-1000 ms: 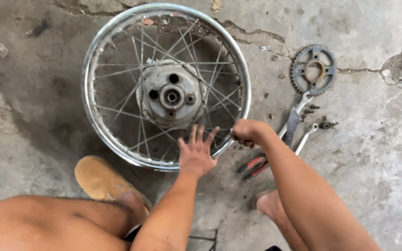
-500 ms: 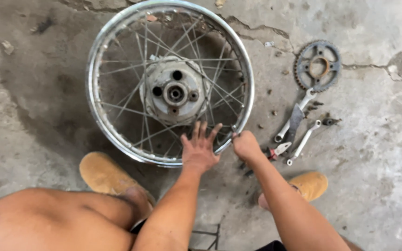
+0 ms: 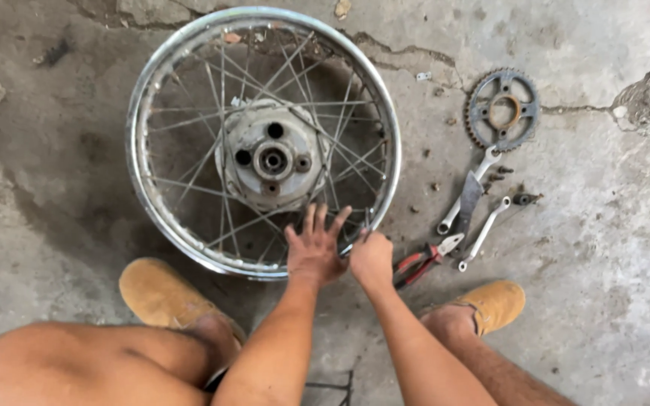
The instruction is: The person sits on the floor and uses a spoke wrench to tighten and loosen the nipples of the spokes on a motorcycle wheel. They rotate the wheel periodically to access different spokes and continue adjusting tension across the rim.
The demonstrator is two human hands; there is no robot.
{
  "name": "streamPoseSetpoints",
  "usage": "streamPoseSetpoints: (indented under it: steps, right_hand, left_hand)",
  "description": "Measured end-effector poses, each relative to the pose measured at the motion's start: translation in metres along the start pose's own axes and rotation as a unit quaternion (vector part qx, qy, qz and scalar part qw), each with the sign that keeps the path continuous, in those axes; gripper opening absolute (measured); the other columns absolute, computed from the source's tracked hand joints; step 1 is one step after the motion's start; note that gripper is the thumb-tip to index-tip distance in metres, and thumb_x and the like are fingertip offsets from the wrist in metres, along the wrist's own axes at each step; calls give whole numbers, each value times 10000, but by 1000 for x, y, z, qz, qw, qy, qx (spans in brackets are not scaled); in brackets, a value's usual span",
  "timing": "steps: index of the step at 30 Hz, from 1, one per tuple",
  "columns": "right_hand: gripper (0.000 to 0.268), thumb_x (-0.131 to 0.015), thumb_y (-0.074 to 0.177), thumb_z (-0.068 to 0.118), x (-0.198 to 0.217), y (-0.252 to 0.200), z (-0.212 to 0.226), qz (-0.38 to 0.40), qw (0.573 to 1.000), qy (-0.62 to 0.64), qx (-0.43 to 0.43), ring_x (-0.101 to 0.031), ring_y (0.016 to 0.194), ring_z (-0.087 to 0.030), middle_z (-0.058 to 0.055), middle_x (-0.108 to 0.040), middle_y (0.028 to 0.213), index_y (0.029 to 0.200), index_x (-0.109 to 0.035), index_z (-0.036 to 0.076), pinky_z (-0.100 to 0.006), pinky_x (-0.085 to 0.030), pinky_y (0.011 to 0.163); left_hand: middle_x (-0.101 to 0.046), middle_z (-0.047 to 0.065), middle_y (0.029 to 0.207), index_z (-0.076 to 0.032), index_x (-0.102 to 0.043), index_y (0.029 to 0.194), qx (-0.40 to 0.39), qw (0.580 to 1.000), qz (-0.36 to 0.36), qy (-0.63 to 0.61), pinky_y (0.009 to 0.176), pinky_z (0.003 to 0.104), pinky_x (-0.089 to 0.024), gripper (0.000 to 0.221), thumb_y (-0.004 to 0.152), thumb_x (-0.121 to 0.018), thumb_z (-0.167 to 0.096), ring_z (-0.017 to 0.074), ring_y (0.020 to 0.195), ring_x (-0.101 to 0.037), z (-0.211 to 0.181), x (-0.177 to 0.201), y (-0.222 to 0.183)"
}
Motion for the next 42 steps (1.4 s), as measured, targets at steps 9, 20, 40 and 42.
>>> streamPoseSetpoints:
  steps: [9,20,40,42]
  right_hand:
    - [478,-481,1028,300,-5,-29,20,-74,989,68,-111,-730,1005,-443,-331,-740,955,1013,-767,-82,-548,-601,830]
    - [517,-469,1041,314,-13,0,-13,11,999,16,-31,-701,1050,-489,-366,-724,969,984,-740,-123,-579,-577,861]
    - [440,-529,992,297,128,55,87,178,933,-259,175,-786,871,-357,-181,-775,710,1237,-667,-41,-497,-591,840]
    - [384,-717,857,403,128,55,96,126,905,-364,184,-735,1052,-427,-208,-794,998,1036,-806,76,-533,-603,885]
  left_hand:
    - [-139,107,1684,-437,27,1624,-14,999,35,-12,1123,683,-249,909,963,-598,-438,296,1584,-82,1,-15,9]
    - [-139,72,1676,-457,-2,1617,0,1000,20,-11,1130,677,-257,1004,874,-664,-594,278,1581,-64,0,-5,2]
    - [-404,119,1516,-387,-247,1591,35,979,-188,-63,1000,676,-389,942,786,-698,-578,316,1509,-299,-14,-8,10]
    - [-416,113,1514,-395,-261,1585,29,979,-191,-67,995,666,-387,936,778,-697,-582,311,1505,-311,-15,-10,9]
Point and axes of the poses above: each hand's wrist, its own y-axis towards the middle knuckle, its own x-axis out of the back of the hand, z = x × y, the point moved 3 cm from there along y, towards the middle knuckle
